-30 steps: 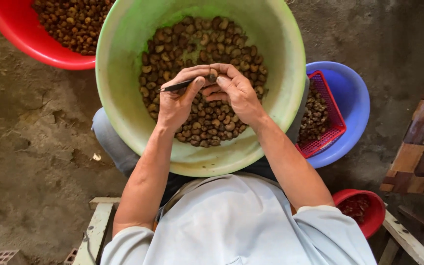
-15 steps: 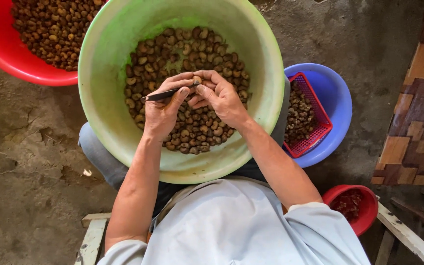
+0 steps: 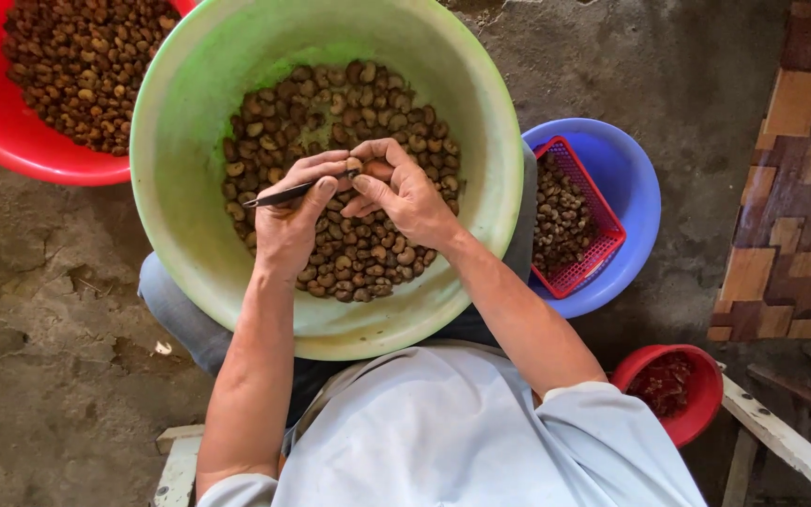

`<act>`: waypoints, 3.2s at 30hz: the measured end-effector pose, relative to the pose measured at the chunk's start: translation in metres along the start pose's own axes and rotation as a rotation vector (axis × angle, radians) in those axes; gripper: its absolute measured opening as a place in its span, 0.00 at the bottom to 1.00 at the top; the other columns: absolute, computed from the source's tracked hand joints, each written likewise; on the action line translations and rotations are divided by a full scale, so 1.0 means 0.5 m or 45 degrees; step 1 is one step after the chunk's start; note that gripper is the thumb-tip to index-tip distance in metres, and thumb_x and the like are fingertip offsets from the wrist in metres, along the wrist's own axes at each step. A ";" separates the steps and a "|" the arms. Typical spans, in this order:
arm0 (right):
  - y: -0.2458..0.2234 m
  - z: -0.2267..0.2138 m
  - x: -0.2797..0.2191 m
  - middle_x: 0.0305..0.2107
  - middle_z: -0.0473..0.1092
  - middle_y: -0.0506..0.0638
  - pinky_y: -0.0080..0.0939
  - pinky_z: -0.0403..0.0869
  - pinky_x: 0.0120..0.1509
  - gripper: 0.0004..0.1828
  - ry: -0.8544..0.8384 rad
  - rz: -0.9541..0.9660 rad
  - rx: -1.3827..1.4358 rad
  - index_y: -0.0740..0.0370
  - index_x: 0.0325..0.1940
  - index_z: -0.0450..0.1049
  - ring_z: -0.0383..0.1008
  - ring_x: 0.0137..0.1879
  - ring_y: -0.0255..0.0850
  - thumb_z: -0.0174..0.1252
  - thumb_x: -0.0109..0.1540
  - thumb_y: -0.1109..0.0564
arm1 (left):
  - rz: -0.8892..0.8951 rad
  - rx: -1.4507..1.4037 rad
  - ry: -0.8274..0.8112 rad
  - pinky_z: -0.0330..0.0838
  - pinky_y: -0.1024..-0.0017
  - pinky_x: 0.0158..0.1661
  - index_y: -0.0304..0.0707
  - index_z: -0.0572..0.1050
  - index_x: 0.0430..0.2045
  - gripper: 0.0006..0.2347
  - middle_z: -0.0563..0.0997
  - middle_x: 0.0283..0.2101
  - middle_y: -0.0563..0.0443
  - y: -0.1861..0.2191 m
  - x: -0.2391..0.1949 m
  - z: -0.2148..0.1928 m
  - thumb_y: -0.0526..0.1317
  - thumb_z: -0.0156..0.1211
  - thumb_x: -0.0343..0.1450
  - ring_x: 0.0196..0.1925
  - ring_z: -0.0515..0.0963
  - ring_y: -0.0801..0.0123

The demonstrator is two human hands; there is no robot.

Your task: Manually scraping the outer skin or residue from individual nuts using a small handheld blade.

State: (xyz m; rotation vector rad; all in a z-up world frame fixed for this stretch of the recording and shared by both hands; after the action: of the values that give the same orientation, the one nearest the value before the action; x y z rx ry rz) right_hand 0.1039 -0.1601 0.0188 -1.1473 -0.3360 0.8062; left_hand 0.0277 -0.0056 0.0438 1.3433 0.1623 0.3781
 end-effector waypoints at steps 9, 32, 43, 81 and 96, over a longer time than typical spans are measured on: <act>-0.088 -0.091 -0.064 0.47 0.75 0.58 0.37 0.84 0.44 0.16 0.366 -0.260 -0.177 0.61 0.62 0.66 0.82 0.47 0.43 0.55 0.70 0.58 | -0.166 0.123 0.205 0.79 0.75 0.45 0.30 0.80 0.47 0.08 0.85 0.47 0.37 -0.037 -0.004 -0.024 0.36 0.59 0.80 0.50 0.84 0.62; -0.154 -0.136 -0.220 0.45 0.68 0.64 0.46 0.76 0.43 0.06 0.719 -0.630 -1.315 0.74 0.54 0.69 0.75 0.38 0.51 0.46 0.79 0.68 | -0.099 0.278 0.107 0.86 0.65 0.52 0.43 0.76 0.54 0.16 0.83 0.52 0.46 -0.070 -0.024 -0.041 0.52 0.54 0.81 0.46 0.89 0.63; 0.114 -0.047 -0.140 0.39 0.77 0.54 0.50 0.81 0.36 0.15 -0.766 0.410 -2.470 0.56 0.56 0.75 0.80 0.40 0.50 0.49 0.69 0.52 | -0.079 0.480 0.033 0.86 0.69 0.45 0.43 0.76 0.51 0.13 0.85 0.45 0.49 -0.050 -0.021 -0.031 0.50 0.52 0.81 0.44 0.90 0.64; -0.041 0.008 0.017 0.48 0.75 0.52 0.36 0.83 0.52 0.21 -0.034 -0.014 -0.475 0.61 0.70 0.60 0.81 0.44 0.39 0.53 0.74 0.55 | -0.107 -0.007 -0.091 0.77 0.62 0.68 0.39 0.79 0.50 0.09 0.78 0.60 0.43 -0.009 -0.006 -0.025 0.42 0.58 0.81 0.66 0.76 0.58; -0.017 0.012 0.017 0.47 0.76 0.56 0.43 0.82 0.59 0.21 0.009 -0.196 -0.602 0.60 0.68 0.65 0.80 0.53 0.42 0.57 0.71 0.62 | -0.013 0.182 0.001 0.75 0.64 0.56 0.33 0.81 0.46 0.08 0.83 0.49 0.41 -0.001 0.003 -0.018 0.37 0.60 0.79 0.54 0.81 0.61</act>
State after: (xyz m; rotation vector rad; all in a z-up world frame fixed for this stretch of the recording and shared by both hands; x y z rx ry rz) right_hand 0.1092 -0.1515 0.0274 -1.5422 -0.6240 0.6011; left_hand 0.0259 0.0033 0.0414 1.4828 0.1999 0.3644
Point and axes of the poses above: each hand's wrist, its own x-axis towards the middle knuckle, its own z-axis out of the palm, y = z × x, the point moved 1 cm from there along x, towards the middle knuckle
